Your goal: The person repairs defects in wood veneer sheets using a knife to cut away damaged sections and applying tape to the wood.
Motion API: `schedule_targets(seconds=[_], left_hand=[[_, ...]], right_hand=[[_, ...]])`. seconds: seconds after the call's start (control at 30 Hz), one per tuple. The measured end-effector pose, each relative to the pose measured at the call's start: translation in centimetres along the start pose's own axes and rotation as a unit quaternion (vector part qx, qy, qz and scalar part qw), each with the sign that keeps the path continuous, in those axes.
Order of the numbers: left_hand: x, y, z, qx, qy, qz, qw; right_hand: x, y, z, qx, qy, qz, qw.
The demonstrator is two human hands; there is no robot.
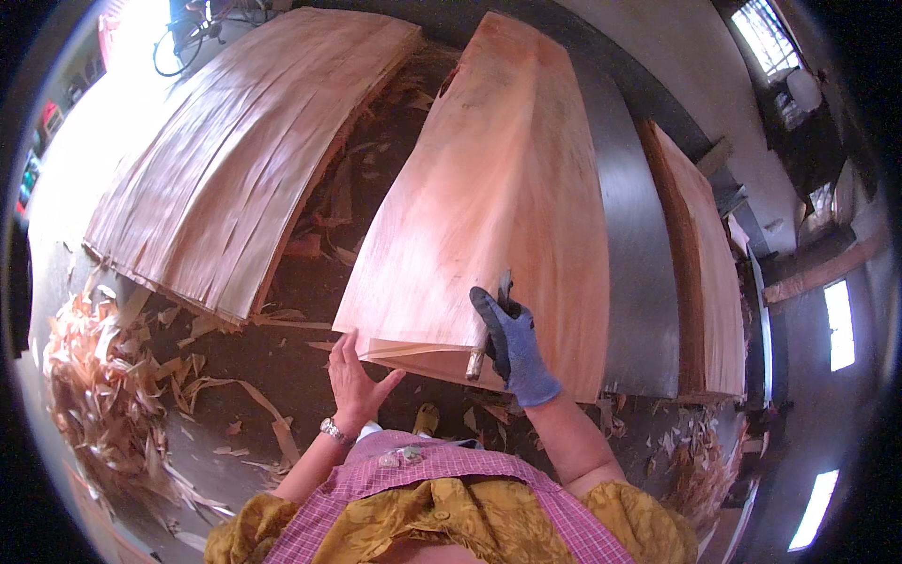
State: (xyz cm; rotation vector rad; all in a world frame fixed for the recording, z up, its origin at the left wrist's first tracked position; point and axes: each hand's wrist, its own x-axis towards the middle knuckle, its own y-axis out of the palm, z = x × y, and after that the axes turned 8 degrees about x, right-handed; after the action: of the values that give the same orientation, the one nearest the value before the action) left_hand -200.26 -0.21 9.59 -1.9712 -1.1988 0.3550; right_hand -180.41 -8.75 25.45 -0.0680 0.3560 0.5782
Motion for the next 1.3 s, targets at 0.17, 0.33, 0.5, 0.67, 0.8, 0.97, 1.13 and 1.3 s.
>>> schedule_targets(seconds=[0.17,0.33,0.5,0.67,0.8,0.97,1.13,1.3], left_hand=[[2.0,6.3,4.7,0.008,-0.027,-0.083,0.996],[4.7,6.3,4.2,-0.015,0.056,-0.159,0.986],[7.4,-3.2,-7.5,-0.007,0.176,-0.268,0.947],[6.7,-5.6,-24.1,0.008,0.318,-0.291,0.902],[3.9,-3.1,-36.5,0.096,0.398,-0.312,0.857],[-4.7,5.2,-49.0,0.136,0.473,-0.304,0.816],[-17.5,9.9,-54.8,0.15,0.522,-0.143,0.828],[-23.5,13.4,-54.2,0.135,0.607,-0.024,0.783]], right_hand=[[-1.2,2.8,4.4,-0.016,-0.079,0.035,0.996],[-2.6,-1.5,8.3,0.013,-0.056,0.006,0.998],[-3.0,-14.6,13.7,-0.048,-0.046,-0.04,0.997],[2.1,-42.8,9.4,-0.076,-0.127,-0.065,0.987],[4.9,-51.6,5.4,-0.059,-0.201,0.024,0.978],[3.4,-63.3,1.1,-0.053,-0.329,0.138,0.933],[-3.1,-75.5,-7.1,-0.055,-0.338,0.044,0.939],[-9.9,-82.6,-12.1,0.077,-0.118,-0.13,0.981]])
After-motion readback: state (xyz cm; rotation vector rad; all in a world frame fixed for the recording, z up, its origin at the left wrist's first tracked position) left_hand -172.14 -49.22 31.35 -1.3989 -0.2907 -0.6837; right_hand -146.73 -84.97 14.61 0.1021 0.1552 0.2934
